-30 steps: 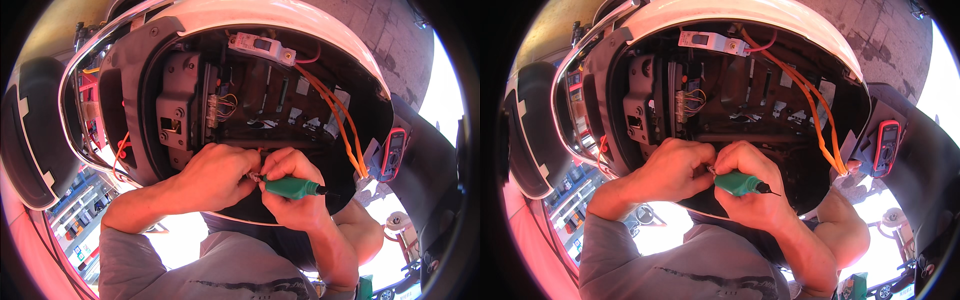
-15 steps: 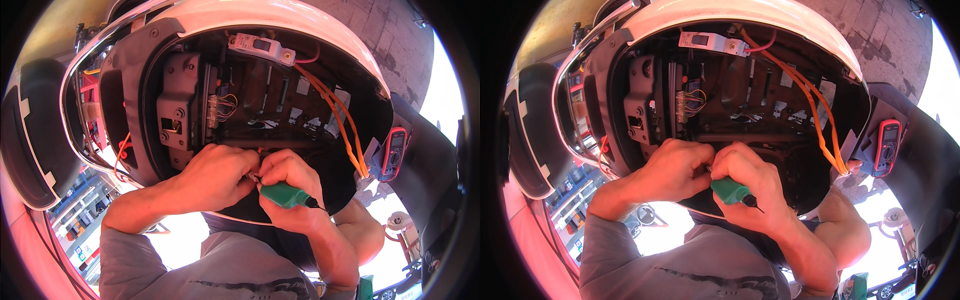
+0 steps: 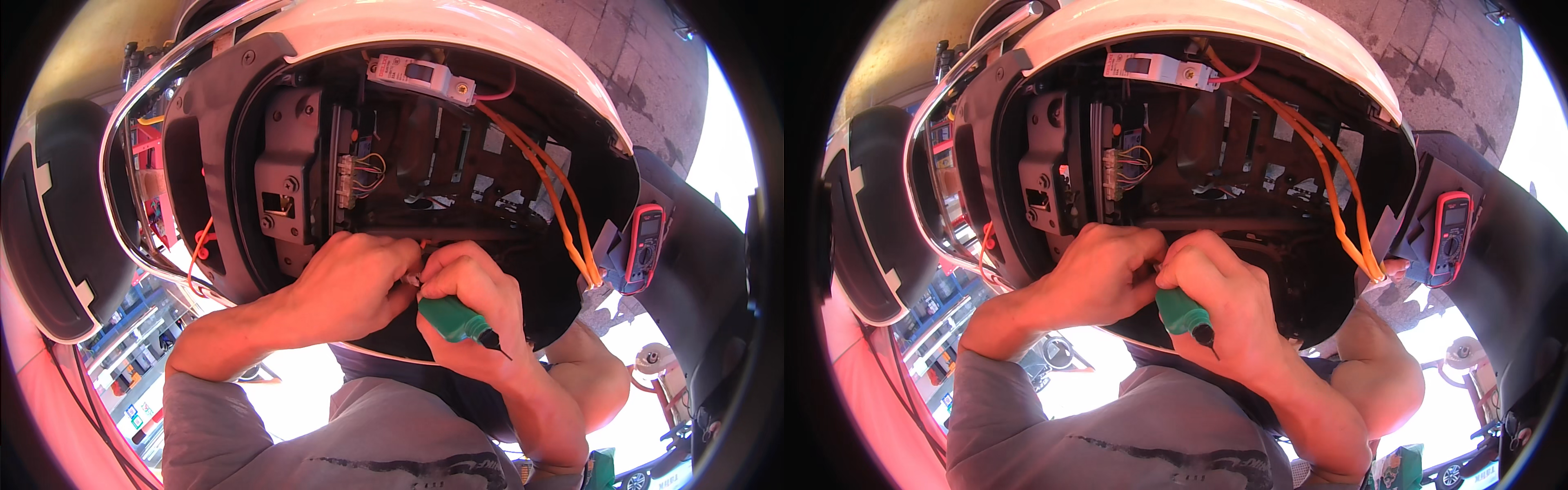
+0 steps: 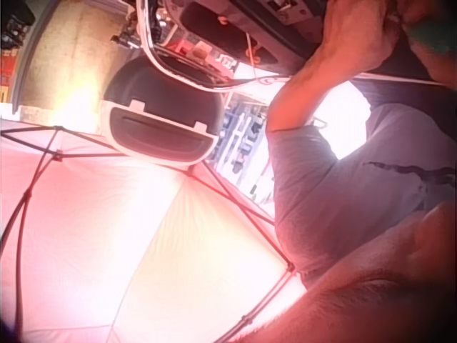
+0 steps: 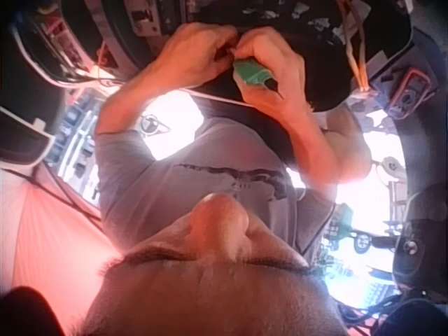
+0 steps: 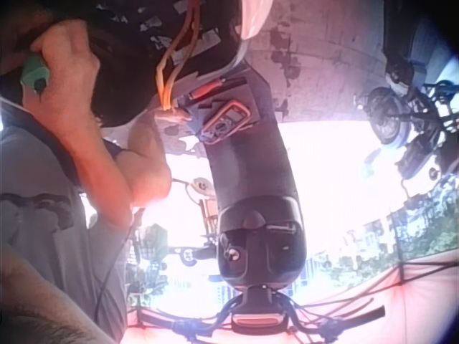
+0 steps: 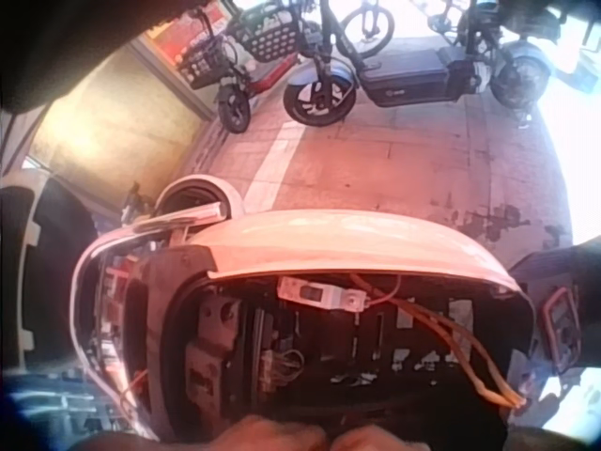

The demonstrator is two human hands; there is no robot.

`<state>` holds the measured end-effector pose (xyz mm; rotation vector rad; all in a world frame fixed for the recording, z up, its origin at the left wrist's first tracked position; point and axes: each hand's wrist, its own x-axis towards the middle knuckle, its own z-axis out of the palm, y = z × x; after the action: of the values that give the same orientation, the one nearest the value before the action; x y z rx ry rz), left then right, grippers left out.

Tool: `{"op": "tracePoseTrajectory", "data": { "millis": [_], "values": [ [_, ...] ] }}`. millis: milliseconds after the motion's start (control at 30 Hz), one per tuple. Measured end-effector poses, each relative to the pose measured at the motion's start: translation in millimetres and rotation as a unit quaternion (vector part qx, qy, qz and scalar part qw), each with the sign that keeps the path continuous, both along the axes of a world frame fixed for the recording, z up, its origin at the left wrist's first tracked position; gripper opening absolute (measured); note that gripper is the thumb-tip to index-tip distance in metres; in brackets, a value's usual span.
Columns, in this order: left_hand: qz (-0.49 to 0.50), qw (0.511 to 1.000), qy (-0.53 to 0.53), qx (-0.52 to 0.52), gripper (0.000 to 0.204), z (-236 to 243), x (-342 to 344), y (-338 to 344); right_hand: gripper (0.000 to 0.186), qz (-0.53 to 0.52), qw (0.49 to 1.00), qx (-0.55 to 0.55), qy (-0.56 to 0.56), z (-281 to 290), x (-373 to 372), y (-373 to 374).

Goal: The person uses a green-handled screwdriver to work on a small connector inside the open storage compartment of a white electric scooter. The person repeatedly tightens or adjusts the connector while seated on the scooter in an outdoor area.

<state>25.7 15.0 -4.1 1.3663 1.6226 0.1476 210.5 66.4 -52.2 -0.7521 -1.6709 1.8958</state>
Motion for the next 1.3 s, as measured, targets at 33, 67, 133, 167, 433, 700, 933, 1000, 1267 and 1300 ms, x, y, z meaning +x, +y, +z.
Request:
{"op": "tracePoseTrajectory", "data": {
  "millis": [33,67,133,167,433,700,933,1000,1267,1300],
  "values": [
    [-0.002,1.0,0.004,0.006,0.015,0,1,0,0.031,0.002,1.0,0.007,-0.007,1,0,0],
    [-0.005,1.0,0.007,0.012,0.016,0,1,0,0.032,0.004,1.0,0.015,-0.014,1,1,0],
    [-0.015,1.0,0.012,0.021,0.016,-1,1,-1,0.031,-0.01,1.0,-0.002,-0.006,0,0,-1],
    [-0.02,0.999,0.014,0.026,0.016,-2,1,-1,0.031,-0.017,1.0,-0.01,-0.002,-2,0,-1],
    [-0.012,1.0,0.005,0.008,0.014,2,1,2,0.029,-0.013,0.996,-0.084,0.031,-13,2,-4],
    [0.005,1.0,-0.009,0.009,0.015,3,0,3,0.03,-0.008,0.997,-0.067,0.038,-12,2,-2],
    [0.012,1.0,-0.011,0.001,0.015,3,0,3,0.028,-0.012,0.994,-0.103,0.035,-12,2,-4],
    [0.013,1.0,-0.01,-0.006,0.016,3,0,4,0.028,-0.028,0.992,-0.117,0.034,-11,1,-6],
    [0.02,1.0,-0.01,-0.019,0.016,4,1,5,0.029,-0.012,0.993,-0.11,0.039,-11,2,-6],
    [0.02,1.0,-0.011,-0.016,0.016,5,1,4,0.03,-0.013,0.993,-0.109,0.042,-12,2,-6]
  ]
}}
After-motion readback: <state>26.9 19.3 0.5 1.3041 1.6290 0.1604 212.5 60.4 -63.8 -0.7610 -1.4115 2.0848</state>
